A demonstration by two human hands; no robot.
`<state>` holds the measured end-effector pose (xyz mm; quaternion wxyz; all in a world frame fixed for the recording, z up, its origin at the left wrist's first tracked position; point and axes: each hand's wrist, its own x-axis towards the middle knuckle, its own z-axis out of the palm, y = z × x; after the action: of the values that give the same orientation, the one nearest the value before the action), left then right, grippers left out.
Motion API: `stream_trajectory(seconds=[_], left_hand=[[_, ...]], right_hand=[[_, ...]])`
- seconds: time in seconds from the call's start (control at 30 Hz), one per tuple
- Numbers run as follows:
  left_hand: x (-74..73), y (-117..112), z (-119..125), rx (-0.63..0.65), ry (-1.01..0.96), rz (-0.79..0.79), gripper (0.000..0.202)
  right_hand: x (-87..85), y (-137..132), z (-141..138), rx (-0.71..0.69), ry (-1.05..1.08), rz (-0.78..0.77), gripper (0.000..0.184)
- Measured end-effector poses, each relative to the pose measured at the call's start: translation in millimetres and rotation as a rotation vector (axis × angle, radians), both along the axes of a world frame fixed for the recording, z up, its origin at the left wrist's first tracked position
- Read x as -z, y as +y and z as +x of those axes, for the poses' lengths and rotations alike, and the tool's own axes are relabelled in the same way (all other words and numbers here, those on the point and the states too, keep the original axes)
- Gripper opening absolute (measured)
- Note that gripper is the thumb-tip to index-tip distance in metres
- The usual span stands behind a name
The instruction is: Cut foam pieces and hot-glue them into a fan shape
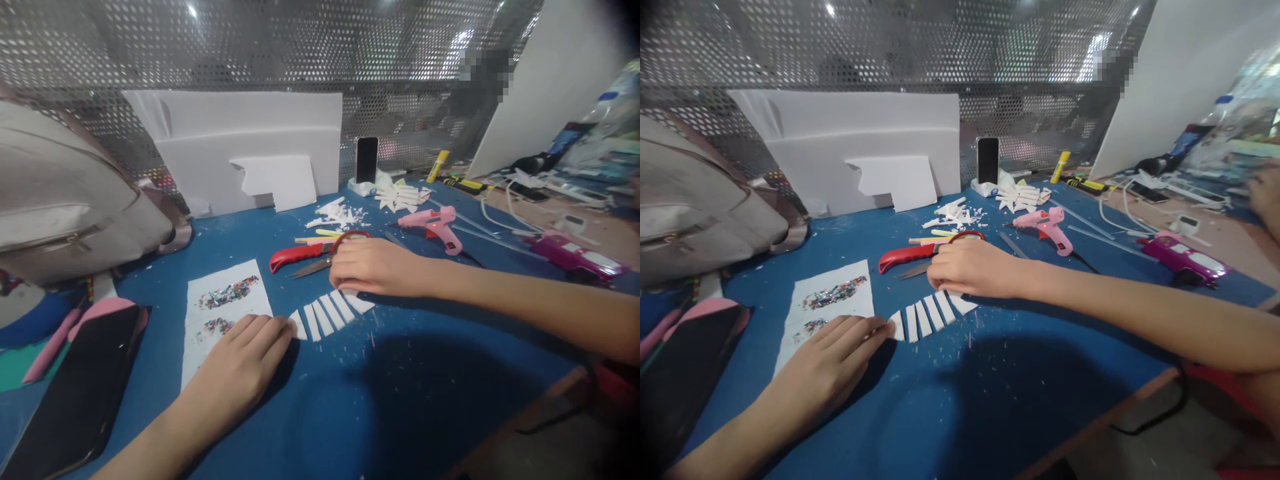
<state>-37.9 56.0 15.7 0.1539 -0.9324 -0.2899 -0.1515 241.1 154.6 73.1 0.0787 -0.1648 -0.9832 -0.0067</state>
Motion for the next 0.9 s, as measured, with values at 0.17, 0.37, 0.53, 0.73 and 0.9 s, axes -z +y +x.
stream_trajectory(seconds=[0.17,0.37,0.53,0.73,0.9], left_hand=[[-0.4,-1.8,-1.3,0.0,0.002,0.002,0.031],[1.4,-0.7,-2.4,0.005,0.016,-0.009,0.032],[-1.6,-0.4,-2.0,0.022,0.009,-0.021,0.033],[-8.3,1.3,-1.4,0.035,0.01,-0.034,0.035],[-9.2,2.3,-0.9,0.029,-0.004,-0.046,0.035]], right_hand=[[14.4,-13.1,22.6,0.19,0.137,-0.182,0.018],[34.1,-19.9,37.9,0.348,0.273,-0.324,0.016],[41.4,-18.8,43.4,0.379,0.289,-0.418,0.012],[40.6,-17.1,48.7,0.386,0.269,-0.449,0.011],[44.4,-15.2,50.4,0.377,0.241,-0.421,0.01]])
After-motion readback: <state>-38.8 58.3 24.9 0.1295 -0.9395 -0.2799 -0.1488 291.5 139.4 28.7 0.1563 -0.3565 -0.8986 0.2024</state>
